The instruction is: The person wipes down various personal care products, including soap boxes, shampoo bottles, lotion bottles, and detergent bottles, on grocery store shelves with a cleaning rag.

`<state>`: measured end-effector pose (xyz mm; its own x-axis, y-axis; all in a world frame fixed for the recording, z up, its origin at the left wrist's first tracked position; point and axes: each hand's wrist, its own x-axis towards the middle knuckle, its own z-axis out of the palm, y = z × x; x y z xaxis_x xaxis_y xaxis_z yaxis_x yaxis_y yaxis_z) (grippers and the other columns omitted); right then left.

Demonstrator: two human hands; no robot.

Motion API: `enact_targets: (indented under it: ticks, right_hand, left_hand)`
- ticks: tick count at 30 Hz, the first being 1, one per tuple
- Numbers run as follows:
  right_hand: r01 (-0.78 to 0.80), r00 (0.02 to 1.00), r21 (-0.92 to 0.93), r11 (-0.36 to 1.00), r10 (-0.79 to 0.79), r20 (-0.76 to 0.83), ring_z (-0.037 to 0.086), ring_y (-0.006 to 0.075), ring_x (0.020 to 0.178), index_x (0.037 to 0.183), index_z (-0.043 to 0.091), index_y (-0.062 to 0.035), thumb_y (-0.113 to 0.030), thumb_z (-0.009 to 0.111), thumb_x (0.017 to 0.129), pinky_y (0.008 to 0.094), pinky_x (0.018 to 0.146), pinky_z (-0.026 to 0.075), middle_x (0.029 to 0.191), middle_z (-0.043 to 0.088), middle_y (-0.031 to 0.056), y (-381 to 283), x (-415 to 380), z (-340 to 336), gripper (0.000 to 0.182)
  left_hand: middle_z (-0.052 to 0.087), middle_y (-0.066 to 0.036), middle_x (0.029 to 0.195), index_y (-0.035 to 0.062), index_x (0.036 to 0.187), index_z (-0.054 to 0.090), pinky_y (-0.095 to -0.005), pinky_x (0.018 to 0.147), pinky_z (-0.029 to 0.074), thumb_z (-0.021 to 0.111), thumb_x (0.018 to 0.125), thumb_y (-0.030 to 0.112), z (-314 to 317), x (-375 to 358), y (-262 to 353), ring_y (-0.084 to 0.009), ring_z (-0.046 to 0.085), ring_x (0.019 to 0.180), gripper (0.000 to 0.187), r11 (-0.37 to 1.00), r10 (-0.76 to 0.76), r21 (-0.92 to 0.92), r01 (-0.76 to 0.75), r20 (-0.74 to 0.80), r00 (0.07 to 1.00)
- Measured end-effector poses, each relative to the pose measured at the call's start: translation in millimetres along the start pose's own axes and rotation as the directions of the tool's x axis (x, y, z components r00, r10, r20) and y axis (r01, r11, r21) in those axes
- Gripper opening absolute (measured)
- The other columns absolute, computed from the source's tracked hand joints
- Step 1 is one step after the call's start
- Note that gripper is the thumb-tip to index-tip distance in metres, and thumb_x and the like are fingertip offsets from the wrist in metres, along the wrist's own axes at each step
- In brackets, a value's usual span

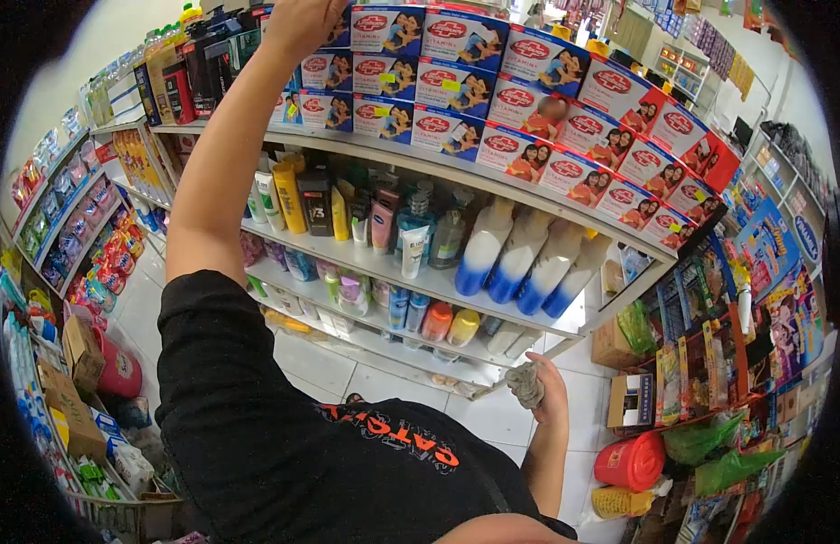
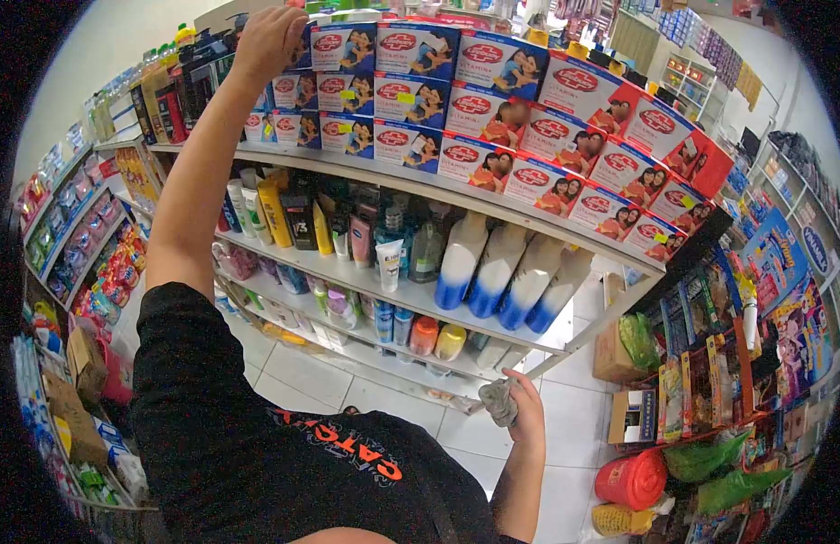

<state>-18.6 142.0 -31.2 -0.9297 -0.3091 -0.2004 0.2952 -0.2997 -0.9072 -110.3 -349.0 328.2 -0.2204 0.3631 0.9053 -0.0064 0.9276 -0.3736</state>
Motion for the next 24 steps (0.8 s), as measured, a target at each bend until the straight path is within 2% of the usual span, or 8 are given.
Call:
enact_targets:
  ticks: [7, 13, 16, 19, 22, 24]
  right_hand:
    - [-0.055, 0.998, 0.012, 0.998, 0.055, -0.024, 0.062, 0.0253, 0.073, 0.113, 0.045, -0.0013, -0.015, 0.042, 0.081, 0.0345, 0.057, 0.053, 0.087, 0.058, 0.0147, 12.3, 19.3, 7.3, 0.035]
    - [-0.038, 0.999, 0.031, 0.999, 0.039, -0.029, 0.061, 0.025, 0.073, 0.113, 0.045, -0.0008, -0.016, 0.041, 0.082, 0.0346, 0.057, 0.053, 0.087, 0.058, 0.0153, 15.1, 33.3, 2.0, 0.034]
    - [-0.032, 0.999, 0.026, 0.999, 0.033, -0.039, 0.061, 0.025, 0.072, 0.112, 0.045, -0.0005, -0.017, 0.041, 0.083, 0.0346, 0.057, 0.053, 0.086, 0.058, 0.0149, 9.9, 37.6, 6.4, 0.034]
    - [-0.03, 0.999, 0.029, 0.999, 0.031, -0.035, 0.061, 0.0248, 0.072, 0.112, 0.046, -0.0007, -0.017, 0.041, 0.083, 0.0344, 0.057, 0.053, 0.086, 0.058, 0.0147, 13.5, 44.5, 5.4, 0.033]
    - [-0.026, 0.999, 0.026, 0.999, 0.027, -0.022, 0.061, 0.0249, 0.072, 0.111, 0.046, -0.0009, -0.017, 0.042, 0.084, 0.0344, 0.056, 0.053, 0.087, 0.058, 0.015, 18.4, 48.8, 5.1, 0.033]
    - [-0.041, 0.998, 0.035, 0.999, 0.043, -0.04, 0.061, 0.0252, 0.072, 0.111, 0.046, -0.0009, -0.017, 0.042, 0.084, 0.0343, 0.056, 0.053, 0.087, 0.057, 0.0151, 21.6, 50.1, 6.7, 0.033]
  left_hand:
    - [0.055, -0.013, 0.083, 0.0037, 0.082, 0.056, -0.0406, 0.078, 0.037, 0.034, 0.09, 0.026, 10.6, -0.7, -8.8, -0.0315, 0.05, 0.084, 0.032, 0.993, 0.066, -0.1, -0.063, 0.029, 0.997]
    - [0.057, -0.014, 0.083, 0.0022, 0.082, 0.056, -0.0403, 0.08, 0.036, 0.033, 0.09, 0.027, 14.7, 0.2, -11.9, -0.0321, 0.051, 0.086, 0.035, 0.989, 0.03, -0.15, -0.016, 0.087, 0.996]
    - [0.058, -0.015, 0.086, 0.0014, 0.086, 0.057, -0.0399, 0.081, 0.037, 0.032, 0.091, 0.029, 15.4, -0.7, -17.8, -0.0327, 0.051, 0.087, 0.038, 0.978, 0.044, -0.206, -0.03, 0.063, 0.997]
    - [0.058, -0.017, 0.09, 0.0005, 0.092, 0.058, -0.0403, 0.082, 0.038, 0.03, 0.092, 0.032, 19.6, -1.9, -38.1, -0.0338, 0.051, 0.092, 0.042, 0.952, -0.03, -0.303, 0.044, 0.049, 0.998]
    - [0.058, -0.018, 0.095, -0.0002, 0.095, 0.058, -0.0415, 0.082, 0.039, 0.027, 0.092, 0.038, 25.2, -3.1, -57.9, -0.0358, 0.051, 0.095, 0.05, 0.78, -0.325, -0.539, 0.316, 0.083, 0.942]
    - [0.058, -0.02, 0.096, -0.0014, 0.093, 0.058, -0.0408, 0.082, 0.039, 0.024, 0.091, 0.042, 23.6, -2.8, -65.7, -0.0361, 0.052, 0.094, 0.055, 0.79, -0.376, -0.482, 0.378, 0.107, 0.921]
